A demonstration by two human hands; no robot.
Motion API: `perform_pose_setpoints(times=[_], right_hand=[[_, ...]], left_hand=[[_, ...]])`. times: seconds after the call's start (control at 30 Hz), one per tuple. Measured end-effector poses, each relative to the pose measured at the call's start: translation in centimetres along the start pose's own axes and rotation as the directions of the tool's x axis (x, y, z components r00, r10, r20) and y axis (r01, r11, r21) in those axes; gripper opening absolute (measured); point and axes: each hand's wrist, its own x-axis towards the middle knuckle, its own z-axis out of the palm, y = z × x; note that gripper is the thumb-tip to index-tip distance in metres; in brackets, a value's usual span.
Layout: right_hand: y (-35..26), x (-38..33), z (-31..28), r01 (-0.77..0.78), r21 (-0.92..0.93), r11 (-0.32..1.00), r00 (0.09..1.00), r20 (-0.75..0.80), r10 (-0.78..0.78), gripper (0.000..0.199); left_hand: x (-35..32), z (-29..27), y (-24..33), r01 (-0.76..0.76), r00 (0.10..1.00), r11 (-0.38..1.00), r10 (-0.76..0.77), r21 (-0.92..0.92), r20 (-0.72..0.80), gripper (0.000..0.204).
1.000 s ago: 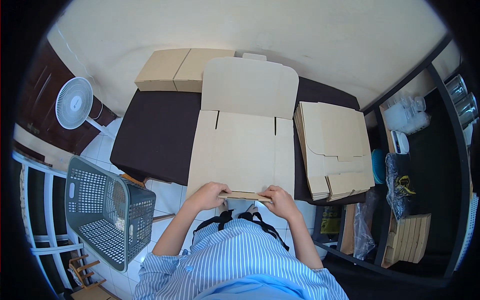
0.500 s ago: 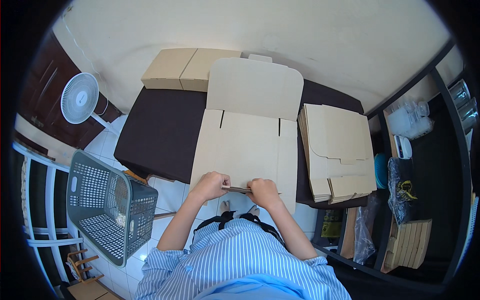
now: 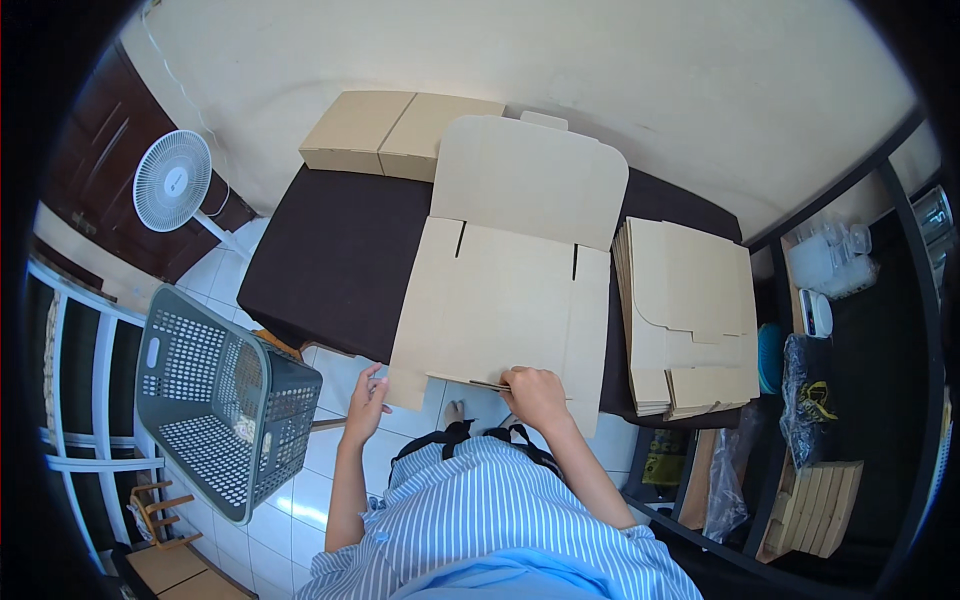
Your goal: The recorder is folding and assembling several flat cardboard pieces into completed boxes.
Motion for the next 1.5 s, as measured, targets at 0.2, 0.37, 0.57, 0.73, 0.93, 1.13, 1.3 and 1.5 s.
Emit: perform_pose_setpoints(times=[0.2, 0.37, 0.57, 0.73, 0.93, 1.13, 1.3, 1.5], right_hand=[[-0.2, 0.0, -0.5, -0.03, -0.005, 1.0, 0.997, 0.064, 0.03, 0.016], [-0.2, -0.3, -0.5, -0.034, 0.021, 0.999, 0.996, 0.086, 0.032, 0.018], [-1.1, -2.5, -0.3, -0.024, 0.202, 0.979, 0.987, 0.159, -0.008, 0.061], [-1.6, -3.9, 0.2, -0.001, 0.23, 0.973, 1.0, -0.029, 0.008, 0.064], [-0.7, -4.5, 1.4, 0.245, 0.297, 0.923, 0.965, -0.167, -0.202, 0.011], [-1.3, -5.8, -0.6, 0.292, 0.369, 0.882, 0.941, -0.274, -0.197, 0.01], [-2.1, -6.7, -2.6, 0.267, 0.403, 0.876, 0.959, -0.204, -0.198, 0.005], [-1.7, -7.9, -3.6, -0.099, 0.801, 0.59, 0.993, 0.122, 0.002, 0.007]], left_hand=[[-0.1, 0.7, 1.4, -0.163, 0.986, 0.986, 0.164, -0.016, 0.034, 0.037], [0.7, -0.3, 0.8, -0.111, 0.982, 0.957, 0.147, -0.268, 0.12, 0.023], [1.7, -0.3, 0.5, -0.063, 0.992, 0.996, 0.07, -0.06, 0.109, 0.022], [1.6, 0.3, 1.9, -0.236, 0.972, 0.956, 0.231, 0.174, 0.048, 0.013], [1.6, 1.8, 3.8, -0.488, 0.835, 0.749, 0.55, 0.45, -0.011, 0.008], [1.4, 2.3, 7.5, -0.712, 0.66, 0.456, 0.694, 0.534, 0.287, 0.012], [1.5, 4.6, 8.9, -0.843, 0.511, 0.296, 0.7, 0.45, 0.498, 0.017], [2.3, 5.7, 8.7, -0.891, 0.435, 0.217, 0.662, 0.399, 0.611, 0.014]])
